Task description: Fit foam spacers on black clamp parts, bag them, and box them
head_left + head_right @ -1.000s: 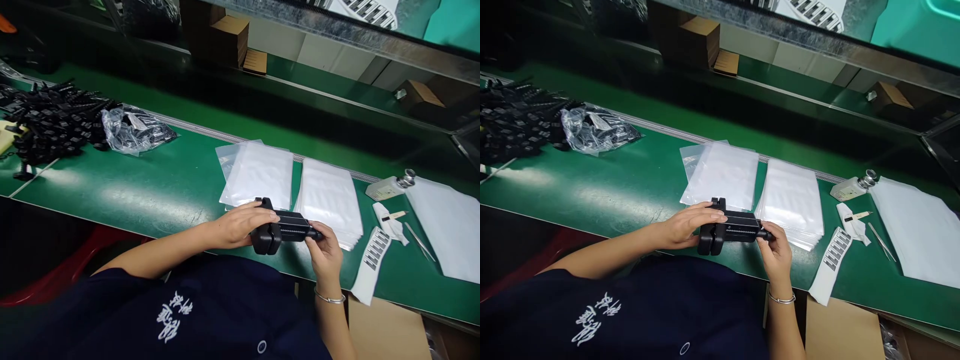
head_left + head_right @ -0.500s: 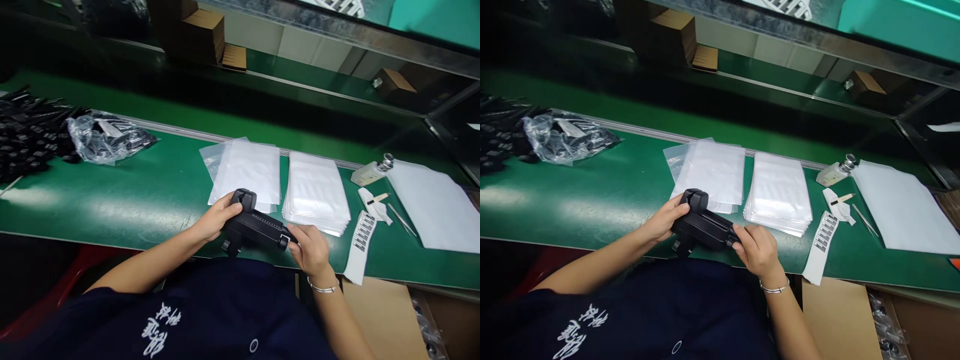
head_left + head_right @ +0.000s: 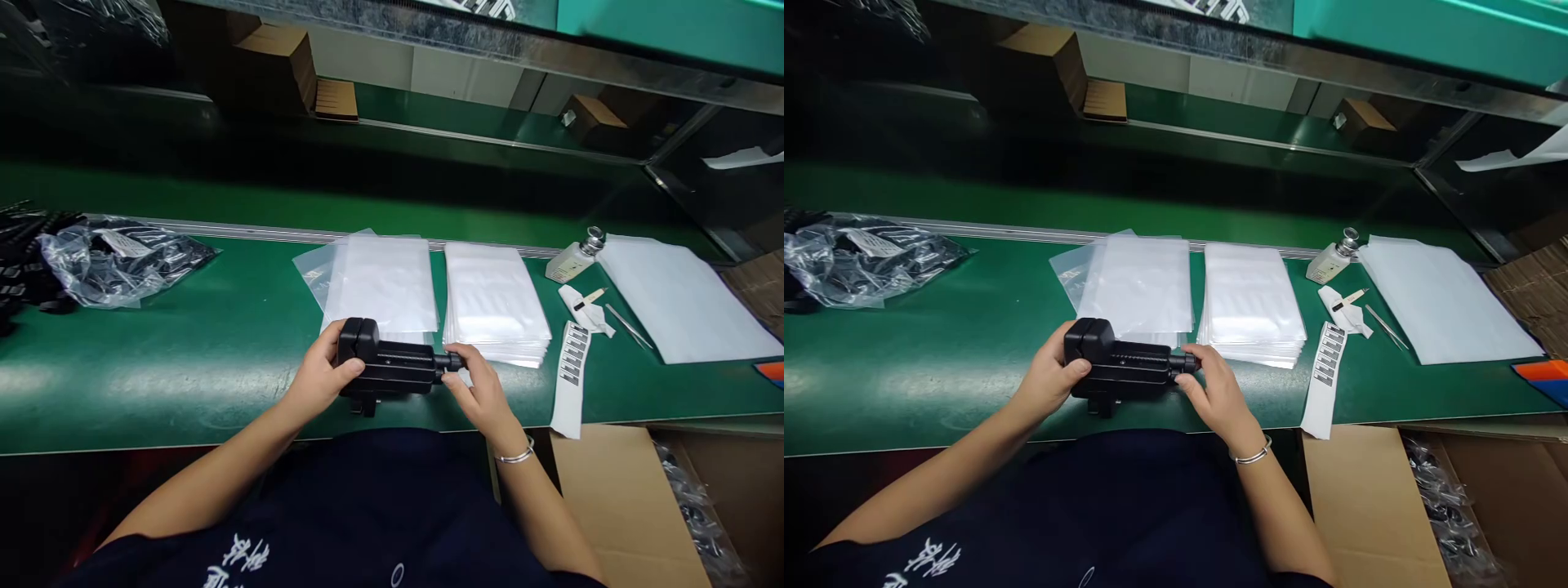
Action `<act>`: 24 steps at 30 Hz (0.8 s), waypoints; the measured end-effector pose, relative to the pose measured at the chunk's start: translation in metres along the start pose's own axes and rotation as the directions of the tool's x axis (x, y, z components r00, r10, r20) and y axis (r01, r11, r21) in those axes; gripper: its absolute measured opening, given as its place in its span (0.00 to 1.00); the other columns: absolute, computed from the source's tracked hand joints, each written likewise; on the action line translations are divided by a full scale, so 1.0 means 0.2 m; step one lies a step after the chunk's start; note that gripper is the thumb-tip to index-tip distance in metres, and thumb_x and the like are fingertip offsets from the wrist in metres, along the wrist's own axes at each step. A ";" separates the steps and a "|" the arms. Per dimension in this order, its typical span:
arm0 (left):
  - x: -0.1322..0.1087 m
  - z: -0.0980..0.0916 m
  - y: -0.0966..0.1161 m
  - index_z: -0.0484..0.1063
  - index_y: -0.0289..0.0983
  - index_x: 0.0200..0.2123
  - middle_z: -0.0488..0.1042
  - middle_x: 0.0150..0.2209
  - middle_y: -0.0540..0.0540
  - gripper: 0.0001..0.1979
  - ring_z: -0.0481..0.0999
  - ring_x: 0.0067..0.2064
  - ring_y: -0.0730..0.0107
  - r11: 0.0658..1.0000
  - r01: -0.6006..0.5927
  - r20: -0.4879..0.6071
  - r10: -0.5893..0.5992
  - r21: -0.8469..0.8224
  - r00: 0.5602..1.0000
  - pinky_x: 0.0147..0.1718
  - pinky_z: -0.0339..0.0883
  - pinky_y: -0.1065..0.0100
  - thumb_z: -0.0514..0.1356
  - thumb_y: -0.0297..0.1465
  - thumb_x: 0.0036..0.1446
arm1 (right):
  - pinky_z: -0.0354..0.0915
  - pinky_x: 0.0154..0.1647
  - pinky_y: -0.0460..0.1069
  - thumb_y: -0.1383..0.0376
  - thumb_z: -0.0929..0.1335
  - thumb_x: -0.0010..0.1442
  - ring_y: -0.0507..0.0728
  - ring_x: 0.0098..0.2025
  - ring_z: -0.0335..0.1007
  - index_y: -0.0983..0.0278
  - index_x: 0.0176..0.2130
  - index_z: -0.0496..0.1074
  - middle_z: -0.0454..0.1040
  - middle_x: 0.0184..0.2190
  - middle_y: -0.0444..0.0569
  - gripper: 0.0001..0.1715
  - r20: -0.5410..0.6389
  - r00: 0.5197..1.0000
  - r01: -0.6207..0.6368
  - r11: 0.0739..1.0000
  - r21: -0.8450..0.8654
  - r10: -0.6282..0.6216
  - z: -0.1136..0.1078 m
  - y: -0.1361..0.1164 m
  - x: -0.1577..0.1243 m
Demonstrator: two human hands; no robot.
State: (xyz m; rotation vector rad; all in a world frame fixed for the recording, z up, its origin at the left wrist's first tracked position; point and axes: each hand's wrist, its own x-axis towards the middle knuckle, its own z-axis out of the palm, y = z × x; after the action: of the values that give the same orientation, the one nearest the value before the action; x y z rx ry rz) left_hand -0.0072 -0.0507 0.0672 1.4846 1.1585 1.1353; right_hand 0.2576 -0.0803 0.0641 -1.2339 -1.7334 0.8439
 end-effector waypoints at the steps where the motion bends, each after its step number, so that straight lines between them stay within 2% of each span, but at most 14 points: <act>1: 0.00 0.00 0.00 0.68 0.36 0.48 0.76 0.39 0.43 0.32 0.77 0.39 0.60 1.000 0.018 0.008 -0.017 -0.024 1.000 0.35 0.71 0.65 0.63 0.55 0.49 | 0.68 0.41 0.55 0.51 0.63 0.68 0.60 0.39 0.71 0.59 0.52 0.67 0.73 0.41 0.53 0.19 0.002 0.998 0.068 0.993 -0.093 -0.068 -0.01 -0.01 0.00; 3: -0.01 -0.01 -0.01 0.67 0.37 0.48 0.76 0.40 0.43 0.34 0.77 0.40 0.59 1.000 0.003 0.018 -0.003 0.009 1.000 0.37 0.70 0.64 0.65 0.55 0.47 | 0.69 0.37 0.53 0.52 0.61 0.70 0.60 0.37 0.72 0.60 0.50 0.67 0.75 0.40 0.52 0.18 0.020 0.992 0.127 0.975 -0.183 -0.125 -0.03 -0.02 0.00; 7: -0.03 -0.03 -0.01 0.68 0.38 0.48 0.76 0.43 0.42 0.35 0.76 0.44 0.56 0.989 -0.076 0.005 0.076 0.127 0.997 0.43 0.69 0.60 0.70 0.52 0.41 | 0.68 0.34 0.51 0.55 0.60 0.71 0.58 0.34 0.72 0.61 0.49 0.68 0.75 0.36 0.49 0.15 0.078 0.994 0.091 0.972 -0.215 -0.076 -0.05 -0.03 0.01; 11: -0.01 -0.01 -0.01 0.68 0.38 0.48 0.75 0.41 0.44 0.32 0.76 0.41 0.60 1.000 0.000 -0.001 0.000 -0.022 1.000 0.39 0.69 0.63 0.67 0.52 0.47 | 0.68 0.36 0.50 0.54 0.61 0.70 0.58 0.36 0.72 0.61 0.48 0.69 0.75 0.37 0.49 0.16 0.037 0.999 0.032 0.988 -0.154 -0.027 -0.03 -0.03 0.01; 14: 0.01 0.02 -0.01 0.69 0.37 0.48 0.74 0.40 0.44 0.33 0.75 0.41 0.61 0.991 0.069 -0.005 -0.070 -0.116 0.998 0.38 0.69 0.65 0.68 0.52 0.45 | 0.68 0.35 0.50 0.51 0.61 0.69 0.58 0.35 0.71 0.60 0.48 0.70 0.74 0.36 0.48 0.19 0.016 0.999 -0.034 0.995 -0.092 0.036 -0.02 -0.01 0.01; 16: 0.03 0.04 -0.01 0.69 0.36 0.46 0.74 0.41 0.44 0.32 0.74 0.42 0.62 0.978 0.114 -0.033 -0.122 -0.174 0.992 0.39 0.68 0.66 0.68 0.52 0.45 | 0.69 0.38 0.51 0.48 0.61 0.69 0.58 0.37 0.72 0.60 0.52 0.70 0.74 0.38 0.49 0.23 -0.009 0.997 -0.077 0.997 -0.024 0.077 -0.01 0.00 0.02; 19: 0.06 0.07 0.00 0.69 0.36 0.43 0.73 0.39 0.45 0.30 0.73 0.41 0.64 0.929 0.196 -0.047 -0.221 -0.314 0.974 0.39 0.67 0.67 0.66 0.53 0.48 | 0.68 0.50 0.55 0.46 0.62 0.67 0.62 0.49 0.71 0.60 0.52 0.71 0.74 0.46 0.52 0.26 -0.077 0.991 -0.102 0.991 0.084 0.109 0.02 0.02 0.03; 21: 0.07 0.09 0.00 0.70 0.35 0.42 0.73 0.38 0.46 0.29 0.73 0.40 0.65 0.898 0.219 -0.044 -0.255 -0.382 0.966 0.38 0.67 0.68 0.66 0.53 0.48 | 0.64 0.56 0.58 0.46 0.64 0.66 0.63 0.55 0.68 0.60 0.51 0.73 0.73 0.50 0.54 0.25 -0.086 0.991 -0.091 0.984 0.150 0.105 0.05 0.04 0.03; 24: 0.09 0.11 0.00 0.70 0.35 0.42 0.73 0.37 0.47 0.29 0.73 0.39 0.66 0.879 0.225 -0.061 -0.275 -0.420 0.960 0.37 0.65 0.69 0.65 0.54 0.49 | 0.62 0.59 0.59 0.51 0.67 0.65 0.63 0.57 0.66 0.60 0.51 0.73 0.72 0.53 0.54 0.21 -0.104 0.989 -0.076 0.955 0.285 0.110 0.10 0.08 0.02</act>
State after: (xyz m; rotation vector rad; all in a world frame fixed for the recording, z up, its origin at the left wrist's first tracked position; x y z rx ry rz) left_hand 0.0175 -0.0359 0.0647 0.9264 1.0744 1.2079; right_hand 0.2456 -0.0722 0.0440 -1.1552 -1.4140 1.0131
